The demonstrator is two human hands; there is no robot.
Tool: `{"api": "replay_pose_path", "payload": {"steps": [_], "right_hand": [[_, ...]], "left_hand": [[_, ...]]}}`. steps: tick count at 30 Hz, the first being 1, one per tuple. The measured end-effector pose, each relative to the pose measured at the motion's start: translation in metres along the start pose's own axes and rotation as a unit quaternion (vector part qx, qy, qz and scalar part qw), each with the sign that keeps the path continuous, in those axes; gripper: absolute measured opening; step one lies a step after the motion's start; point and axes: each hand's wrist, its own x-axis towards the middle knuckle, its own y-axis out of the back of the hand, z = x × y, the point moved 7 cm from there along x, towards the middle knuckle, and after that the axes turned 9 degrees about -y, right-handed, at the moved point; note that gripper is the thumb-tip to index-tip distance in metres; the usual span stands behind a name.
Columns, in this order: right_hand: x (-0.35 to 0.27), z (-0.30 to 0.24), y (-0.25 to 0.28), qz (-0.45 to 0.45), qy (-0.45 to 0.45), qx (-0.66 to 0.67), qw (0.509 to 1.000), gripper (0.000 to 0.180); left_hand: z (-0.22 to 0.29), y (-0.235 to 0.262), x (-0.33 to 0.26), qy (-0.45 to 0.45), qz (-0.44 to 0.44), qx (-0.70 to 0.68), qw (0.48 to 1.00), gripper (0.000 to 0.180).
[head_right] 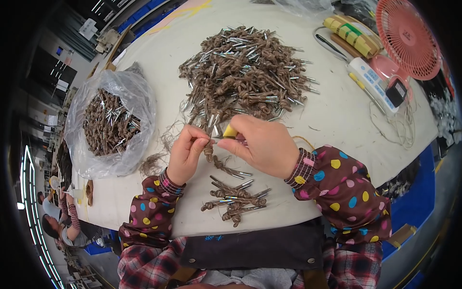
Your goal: Assembling small leather straps with metal components using a handheld tool.
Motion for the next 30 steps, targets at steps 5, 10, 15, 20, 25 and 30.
{"api": "replay_pose_path", "payload": {"steps": [5,10,15,20,25,30], "right_hand": [[0.000,-0.001,-0.010,-0.008,0.011,-0.047,0.999,0.029],[0.000,-0.002,-0.014,-0.021,0.021,-0.061,0.998,0.029],[-0.002,-0.002,-0.015,-0.025,0.038,-0.078,0.996,0.027],[-0.002,-0.005,-0.015,-0.026,0.054,-0.085,0.995,0.027],[-0.001,-0.006,-0.015,-0.038,0.070,-0.105,0.991,0.027],[0.012,0.011,0.007,0.048,0.054,0.113,0.991,0.034]], "left_hand": [[0.013,0.001,0.004,-0.017,-0.001,0.065,0.998,0.010],[0.017,-0.004,0.005,-0.026,-0.037,0.070,0.997,0.009],[0.017,-0.009,0.005,-0.027,-0.058,0.056,0.996,0.008],[0.018,-0.011,0.004,-0.044,-0.054,0.061,0.996,0.007],[0.020,-0.011,0.002,-0.052,-0.041,0.064,0.996,0.007],[0.020,-0.011,0.002,-0.040,-0.049,0.040,0.997,0.007]]}}
